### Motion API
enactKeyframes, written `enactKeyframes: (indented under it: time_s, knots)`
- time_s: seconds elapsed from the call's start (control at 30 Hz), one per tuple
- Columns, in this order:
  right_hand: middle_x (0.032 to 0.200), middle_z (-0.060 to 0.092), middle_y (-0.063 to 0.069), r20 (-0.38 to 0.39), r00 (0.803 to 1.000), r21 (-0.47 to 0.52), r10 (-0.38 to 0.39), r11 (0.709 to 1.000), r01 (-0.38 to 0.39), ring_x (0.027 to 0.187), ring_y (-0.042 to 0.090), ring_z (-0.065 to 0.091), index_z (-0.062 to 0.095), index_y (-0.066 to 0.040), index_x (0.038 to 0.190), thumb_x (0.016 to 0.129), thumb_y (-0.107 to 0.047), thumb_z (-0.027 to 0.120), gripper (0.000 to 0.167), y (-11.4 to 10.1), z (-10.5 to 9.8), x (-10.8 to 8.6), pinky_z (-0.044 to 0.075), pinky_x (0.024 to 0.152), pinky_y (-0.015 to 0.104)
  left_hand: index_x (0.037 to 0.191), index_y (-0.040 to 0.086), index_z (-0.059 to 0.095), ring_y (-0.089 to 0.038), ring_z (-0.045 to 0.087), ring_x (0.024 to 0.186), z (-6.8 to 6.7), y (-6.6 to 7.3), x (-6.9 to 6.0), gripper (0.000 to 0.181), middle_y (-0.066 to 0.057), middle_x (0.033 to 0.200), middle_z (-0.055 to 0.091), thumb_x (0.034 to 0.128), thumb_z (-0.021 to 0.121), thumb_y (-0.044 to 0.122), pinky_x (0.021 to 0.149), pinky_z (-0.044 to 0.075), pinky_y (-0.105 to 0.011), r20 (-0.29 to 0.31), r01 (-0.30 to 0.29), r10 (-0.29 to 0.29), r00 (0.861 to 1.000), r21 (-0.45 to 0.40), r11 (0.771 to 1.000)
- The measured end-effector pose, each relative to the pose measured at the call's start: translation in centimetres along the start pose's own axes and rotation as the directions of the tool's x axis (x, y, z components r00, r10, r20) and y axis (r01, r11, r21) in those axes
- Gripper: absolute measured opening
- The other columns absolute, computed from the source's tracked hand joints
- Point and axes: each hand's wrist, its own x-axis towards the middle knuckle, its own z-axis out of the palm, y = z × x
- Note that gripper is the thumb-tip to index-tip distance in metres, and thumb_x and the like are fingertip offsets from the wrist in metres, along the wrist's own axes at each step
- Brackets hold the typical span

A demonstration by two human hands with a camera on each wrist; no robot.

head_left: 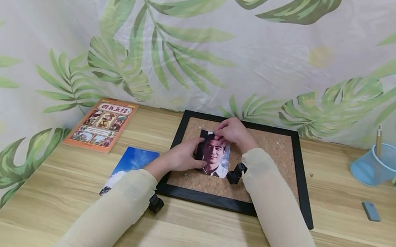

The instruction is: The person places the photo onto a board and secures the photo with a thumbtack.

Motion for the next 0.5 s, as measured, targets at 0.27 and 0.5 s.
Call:
enactKeyframes:
  time_s: [0.27, 0.5]
  knots:
    - [0.074, 0.07, 0.004, -0.017, 0.999, -0.009, 0.04, 0.999, -0.04, 0.054, 0.011, 0.068, 0.071, 0.009, 0.12, 0.105, -0.003, 0.062, 0.021, -0.2, 0.3, 0.3, 0.058, 0.054, 0.025, 0.169, 0.005, 0.032, -0.024, 0.064, 0.112, 0.0, 0.0, -0.2, 0.098, -0.011, 0.125, 0.068, 0.094, 0.081, 0.044, 0.101, 0.054, -0.043, -0.006, -0.011, 0.011, 1.0, 0.006, 1.0]
    - [0.06, 0.064, 0.001, -0.078, 0.996, -0.047, 0.049, 0.997, -0.053, 0.044, 0.01, 0.06, 0.066, 0.003, 0.105, 0.102, -0.007, 0.069, 0.011, -0.1, 0.3, 0.2, 0.05, 0.045, 0.024, 0.166, -0.002, 0.034, -0.027, 0.065, 0.112, -1.6, 3.1, -2.4, 0.091, -0.018, 0.126, 0.068, 0.0962, 0.08, 0.034, 0.102, 0.054, -0.045, -0.002, -0.01, 0.01, 1.0, -0.011, 1.0]
